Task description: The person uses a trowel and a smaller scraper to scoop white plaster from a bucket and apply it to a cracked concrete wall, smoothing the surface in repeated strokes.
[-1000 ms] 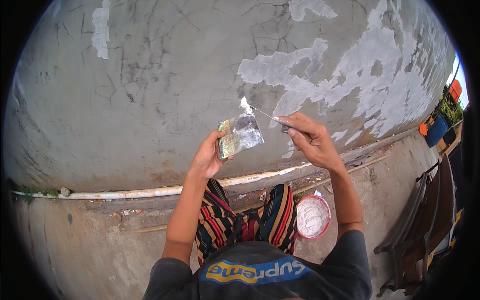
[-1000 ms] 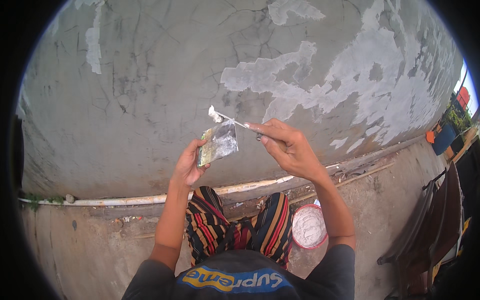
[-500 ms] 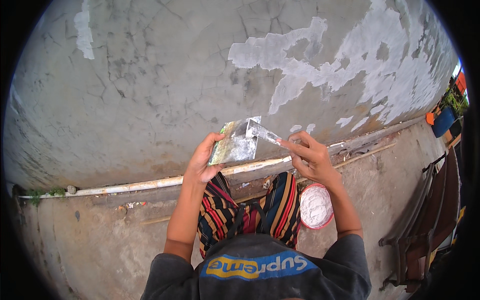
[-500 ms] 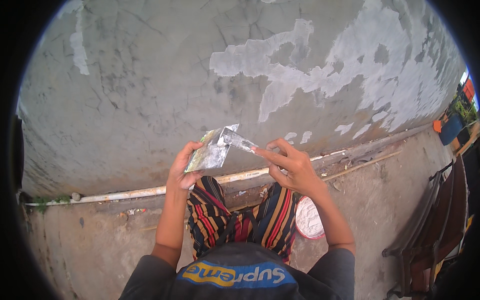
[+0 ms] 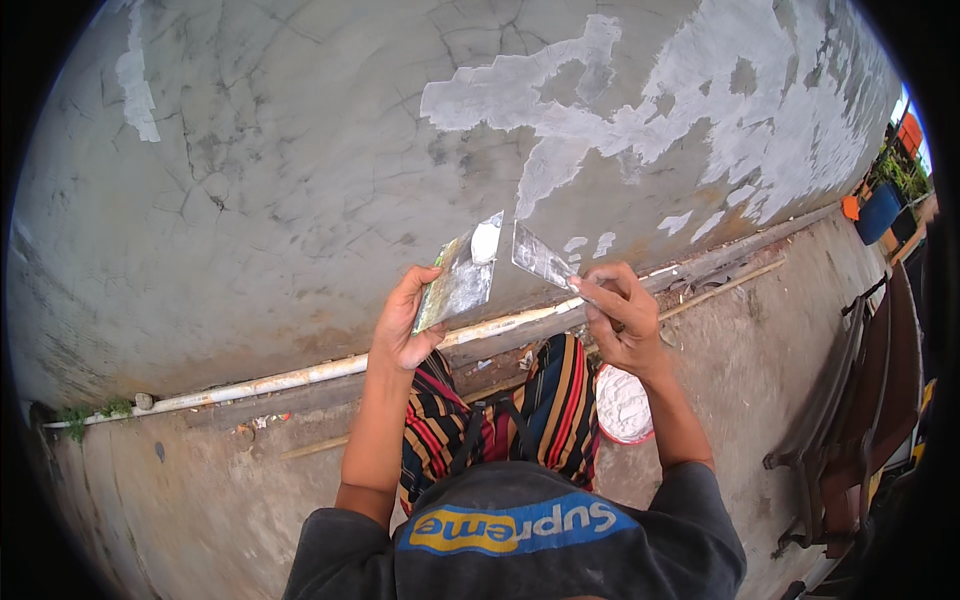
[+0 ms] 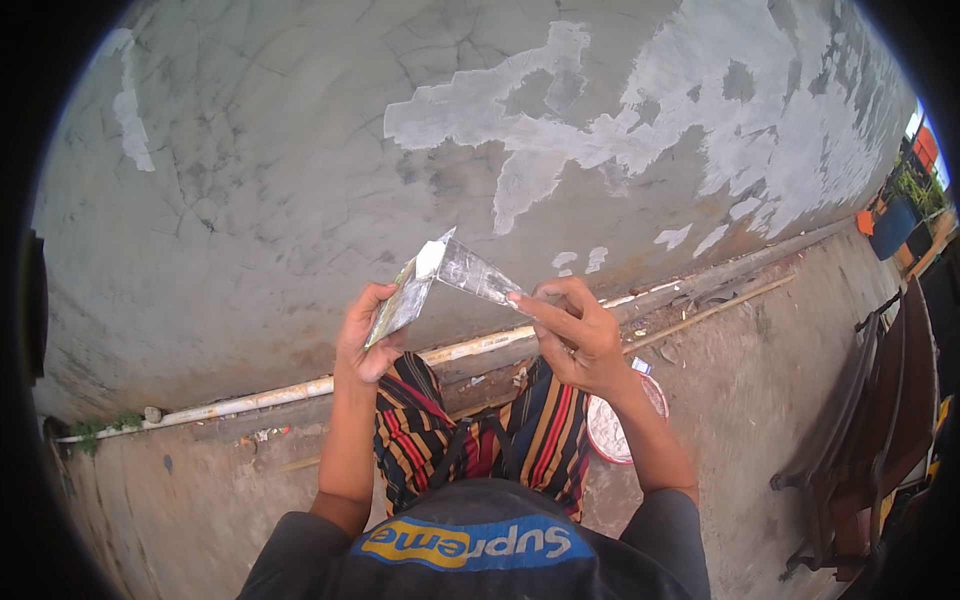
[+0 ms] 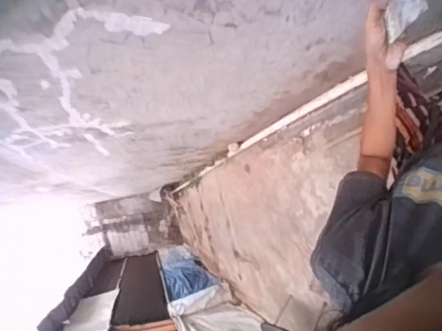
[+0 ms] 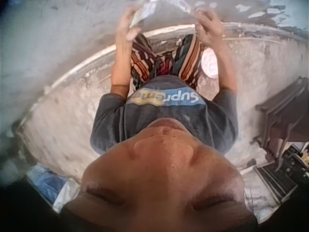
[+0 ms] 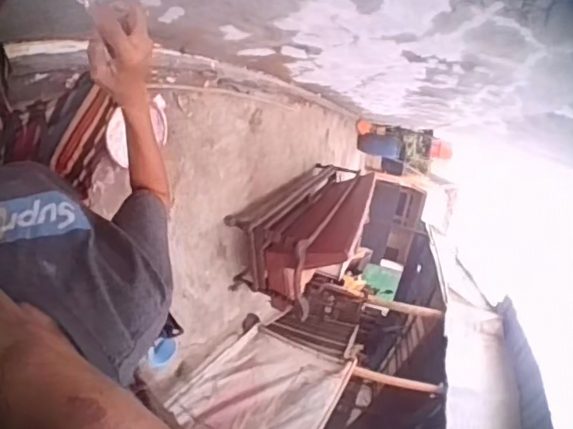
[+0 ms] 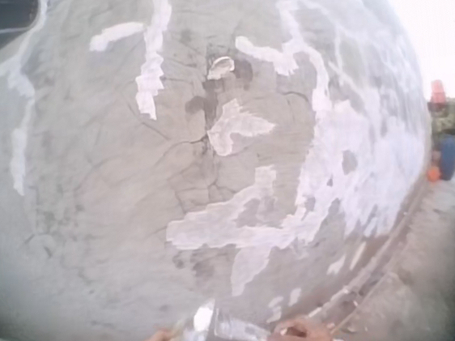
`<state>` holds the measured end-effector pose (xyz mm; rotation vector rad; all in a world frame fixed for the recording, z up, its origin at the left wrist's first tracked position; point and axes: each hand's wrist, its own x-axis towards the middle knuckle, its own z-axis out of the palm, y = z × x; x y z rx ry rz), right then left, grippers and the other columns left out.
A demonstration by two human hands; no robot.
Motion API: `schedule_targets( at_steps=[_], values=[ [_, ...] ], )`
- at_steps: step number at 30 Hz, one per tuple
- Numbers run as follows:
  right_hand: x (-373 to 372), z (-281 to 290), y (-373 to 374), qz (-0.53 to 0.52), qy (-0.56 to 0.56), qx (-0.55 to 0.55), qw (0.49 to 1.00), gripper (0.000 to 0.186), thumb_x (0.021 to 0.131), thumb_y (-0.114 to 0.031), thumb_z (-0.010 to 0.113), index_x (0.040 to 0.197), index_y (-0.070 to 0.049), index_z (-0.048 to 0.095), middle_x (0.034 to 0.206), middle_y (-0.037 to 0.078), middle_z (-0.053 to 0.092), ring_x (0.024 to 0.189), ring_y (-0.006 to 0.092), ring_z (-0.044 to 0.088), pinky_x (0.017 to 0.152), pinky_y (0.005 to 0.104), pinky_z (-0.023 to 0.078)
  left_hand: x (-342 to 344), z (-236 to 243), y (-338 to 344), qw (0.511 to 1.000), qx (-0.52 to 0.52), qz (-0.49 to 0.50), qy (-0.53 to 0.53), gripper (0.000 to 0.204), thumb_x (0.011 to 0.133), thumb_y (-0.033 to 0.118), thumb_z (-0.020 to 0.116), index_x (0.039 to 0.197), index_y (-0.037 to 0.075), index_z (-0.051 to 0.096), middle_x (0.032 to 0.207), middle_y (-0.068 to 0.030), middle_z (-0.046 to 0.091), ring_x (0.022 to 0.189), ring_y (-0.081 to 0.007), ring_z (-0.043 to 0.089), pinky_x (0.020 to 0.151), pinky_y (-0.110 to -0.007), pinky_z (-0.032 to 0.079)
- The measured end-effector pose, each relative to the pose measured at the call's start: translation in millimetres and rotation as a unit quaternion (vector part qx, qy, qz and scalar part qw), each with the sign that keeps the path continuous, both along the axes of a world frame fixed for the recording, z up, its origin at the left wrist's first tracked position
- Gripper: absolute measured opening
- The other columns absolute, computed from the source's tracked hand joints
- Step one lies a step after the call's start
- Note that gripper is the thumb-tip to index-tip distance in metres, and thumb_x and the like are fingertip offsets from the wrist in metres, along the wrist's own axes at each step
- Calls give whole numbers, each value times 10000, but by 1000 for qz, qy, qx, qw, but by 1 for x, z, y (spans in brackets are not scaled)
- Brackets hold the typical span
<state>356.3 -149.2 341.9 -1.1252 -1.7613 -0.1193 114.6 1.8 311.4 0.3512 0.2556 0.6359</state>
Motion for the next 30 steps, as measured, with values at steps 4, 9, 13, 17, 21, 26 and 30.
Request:
schedule_targets(
  at_steps=[4, 9, 13, 17, 21, 26, 30],
  values=[
    [-15, -11, 13, 3, -17, 17, 1000, 567, 722, 86, 617, 1239, -136, 685, 1023, 105, 602, 568, 134, 513, 526, 287, 441, 12, 3, -9, 1000, -24, -6, -7, 258, 969, 131, 472, 1074, -81, 575, 829, -181, 703, 500, -158, 658, 345, -218, 510],
    [-3, -32, -3, -9, -21, -35, 999, 555, 732, 64, 620, 1243, -143, 681, 1004, 104, 618, 608, 150, 560, 533, 284, 454, 0, -7, 1, 1000, -13, 7, 7, 268, 972, 136, 465, 1074, -85, 576, 821, -188, 704, 501, -163, 662, 349, -223, 520],
    [11, -37, -17, -5, 56, -48, 997, 384, 842, -1, 610, 1213, -71, 676, 911, 104, 649, 586, 129, 571, 513, 258, 443, 2, -1, -1, 1000, -13, 9, 14, 268, 970, 139, 469, 1068, -81, 586, 779, -177, 703, 460, -162, 644, 324, -215, 501],
    [10, -30, -19, 187, 390, -187, 882, 273, 1007, -150, 533, 1224, -7, 617, 847, 119, 667, 507, 111, 554, 483, 242, 443, 17, 7, -14, 997, -6, 32, 75, 274, 971, 148, 472, 1074, -80, 585, 774, -171, 708, 434, -163, 635, 303, -204, 481],
    [10, -30, -5, 343, 531, -350, 691, 317, 1040, -245, 501, 1177, 27, 588, 777, 111, 638, 430, 76, 495, 388, 210, 382, 30, 20, -30, 994, -34, 27, 97, 284, 981, 145, 457, 1079, -99, 562, 785, -158, 684, 409, -151, 596, 292, -197, 456],
    [24, -80, -28, 291, 533, -443, 659, 312, 1033, -290, 519, 1067, 8, 607, 749, 79, 621, 410, 58, 465, 349, 194, 335, 17, -1, -12, 1000, -22, 0, 5, 344, 1008, 131, 406, 1267, -95, 383, 760, -99, 504, 398, -102, 427, 293, -199, 371],
    [61, -151, -84, 2, 505, -416, 757, 298, 1021, -312, 543, 988, -33, 646, 718, 9, 633, 506, 41, 493, 452, 195, 370, -12, -15, -10, 987, 69, 89, 115, 307, 1016, 150, 433, 1264, -25, 474, 1034, -138, 619, 547, -135, 596, 365, -218, 450]
  ],
)
